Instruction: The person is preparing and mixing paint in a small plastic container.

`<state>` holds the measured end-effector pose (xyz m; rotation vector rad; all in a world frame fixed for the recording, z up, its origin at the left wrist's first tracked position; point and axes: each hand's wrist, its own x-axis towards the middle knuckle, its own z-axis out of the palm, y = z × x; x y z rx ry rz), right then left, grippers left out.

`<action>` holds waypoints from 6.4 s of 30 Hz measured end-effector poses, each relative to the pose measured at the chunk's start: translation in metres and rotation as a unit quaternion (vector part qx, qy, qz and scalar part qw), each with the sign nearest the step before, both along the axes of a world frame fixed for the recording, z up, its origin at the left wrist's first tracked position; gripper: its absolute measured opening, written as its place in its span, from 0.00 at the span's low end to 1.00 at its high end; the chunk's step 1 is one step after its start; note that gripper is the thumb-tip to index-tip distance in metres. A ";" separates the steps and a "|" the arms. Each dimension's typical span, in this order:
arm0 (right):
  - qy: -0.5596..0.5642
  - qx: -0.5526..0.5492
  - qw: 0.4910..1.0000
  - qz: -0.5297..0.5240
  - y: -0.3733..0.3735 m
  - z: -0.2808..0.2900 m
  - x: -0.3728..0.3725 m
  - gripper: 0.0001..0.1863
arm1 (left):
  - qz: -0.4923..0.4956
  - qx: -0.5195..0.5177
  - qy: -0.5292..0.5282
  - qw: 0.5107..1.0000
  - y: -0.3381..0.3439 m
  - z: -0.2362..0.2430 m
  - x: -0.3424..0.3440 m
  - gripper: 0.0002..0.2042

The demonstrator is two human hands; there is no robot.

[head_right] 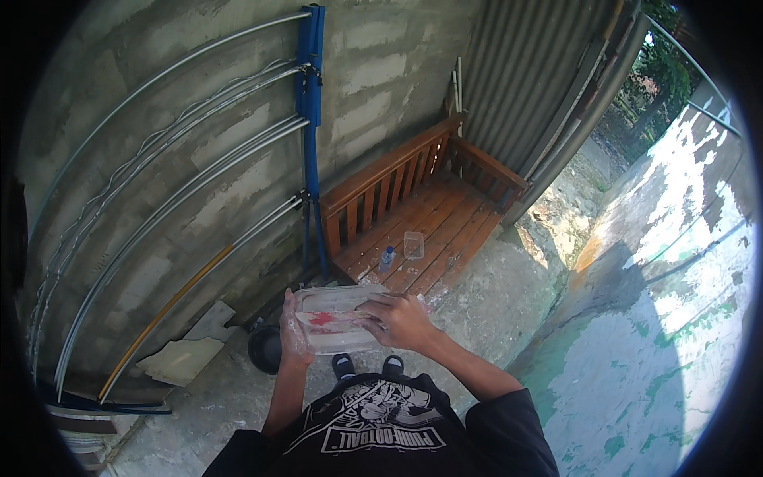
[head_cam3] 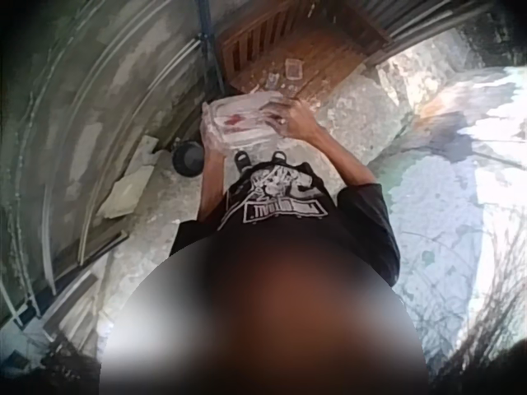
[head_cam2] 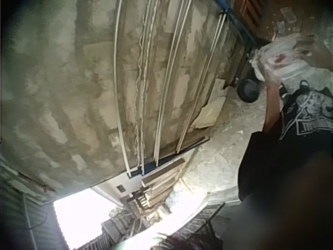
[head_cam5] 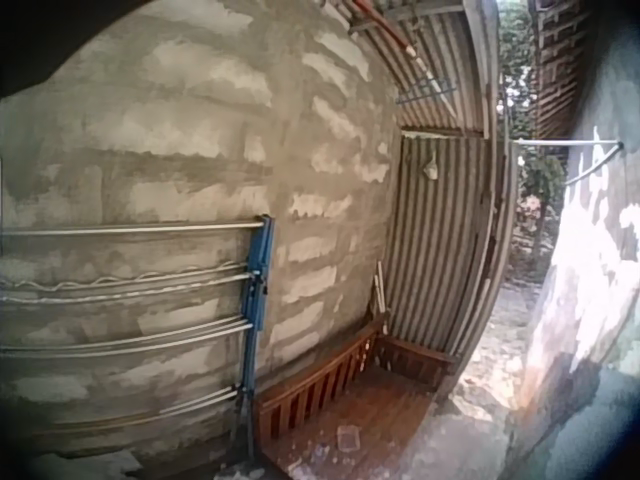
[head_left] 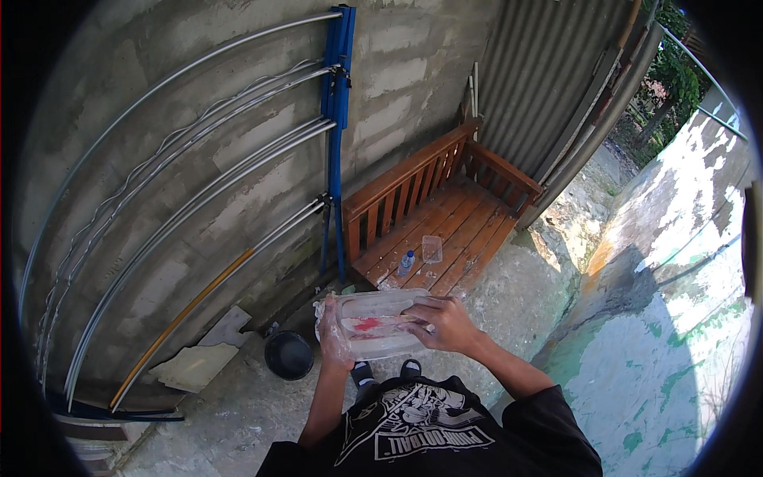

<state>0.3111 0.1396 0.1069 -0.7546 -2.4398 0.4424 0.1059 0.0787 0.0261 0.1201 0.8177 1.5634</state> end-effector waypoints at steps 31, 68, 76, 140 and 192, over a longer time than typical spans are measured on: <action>-0.003 -0.016 1.000 0.005 0.006 0.002 -0.003 0.09 | -0.024 0.003 -0.031 0.999 0.014 -0.004 -0.006 0.27; -0.006 0.041 0.999 0.032 0.010 0.006 0.018 0.10 | -0.011 -0.012 -0.033 0.999 0.015 0.003 0.016 0.29; -0.019 -0.007 0.997 -0.068 0.022 0.024 0.027 0.11 | 0.005 -0.001 0.011 1.000 0.013 0.007 0.032 0.28; 0.000 0.050 0.997 0.054 0.019 -0.008 0.036 0.10 | 0.007 -0.006 -0.017 1.000 0.016 -0.005 0.036 0.27; 0.010 0.152 0.988 0.011 0.010 -0.007 0.031 0.11 | 0.019 -0.079 0.028 0.996 0.024 -0.003 0.028 0.28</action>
